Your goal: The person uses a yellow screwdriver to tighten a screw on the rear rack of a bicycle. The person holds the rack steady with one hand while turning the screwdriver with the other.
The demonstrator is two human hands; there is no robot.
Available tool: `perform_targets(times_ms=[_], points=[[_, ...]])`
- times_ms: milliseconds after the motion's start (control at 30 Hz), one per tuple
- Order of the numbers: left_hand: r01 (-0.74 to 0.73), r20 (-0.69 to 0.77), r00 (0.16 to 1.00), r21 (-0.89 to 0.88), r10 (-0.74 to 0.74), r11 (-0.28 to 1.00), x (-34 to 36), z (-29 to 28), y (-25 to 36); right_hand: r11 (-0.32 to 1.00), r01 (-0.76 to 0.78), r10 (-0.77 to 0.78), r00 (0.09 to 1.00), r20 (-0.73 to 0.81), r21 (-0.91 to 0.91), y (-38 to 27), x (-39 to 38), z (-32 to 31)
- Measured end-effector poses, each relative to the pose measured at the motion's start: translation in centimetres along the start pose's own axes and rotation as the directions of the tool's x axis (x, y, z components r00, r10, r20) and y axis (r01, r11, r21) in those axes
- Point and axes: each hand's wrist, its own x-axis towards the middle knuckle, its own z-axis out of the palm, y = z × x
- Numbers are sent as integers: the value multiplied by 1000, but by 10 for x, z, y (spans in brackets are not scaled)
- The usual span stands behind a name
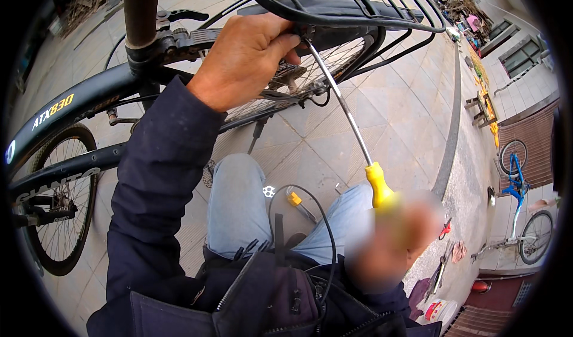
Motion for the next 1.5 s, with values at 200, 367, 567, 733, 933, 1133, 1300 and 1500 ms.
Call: perform_targets(times_ms=[200, 367, 567, 733, 933, 1133, 1300, 1500], points=[[1, -17, 1000, 4, -1, 1000, -2, -4, -3, 996, 55, -45, 987, 151, -65, -3, 9, -7], [6, -8, 1000, 10, -6, 1000, -1, -3, -1, 997, -70, 67, 989, 132, 16, -4, 10, -4], [-11, -18, 1000, -1, 11, 1000, -1, -2, -1, 993, 90, -86, 995, 54, -71, -8, 4, -3], [-5, -16, 1000, 4, 5, 1000, -1, -3, -3, 960, 165, -150, 985, 84, -226, -8, 13, -3], [17, -5, 1000, 22, -17, 1000, -1, -4, 0, 945, -314, 302, 944, 133, 87, -12, 15, -5], [-26, -18, 999, 12, 27, 1000, -1, -1, -3, 996, 53, -55, 998, -32, -67, 0, 5, -2], [-30, -26, 999, 15, 31, 999, -1, -2, -4, 997, 75, -75, 997, 20, -27, -8, 14, 2], [-1, -19, 1000, -17, 1, 1000, -1, -4, -1, 977, -212, 207, 969, 131, 21, -3, 10, -7]])
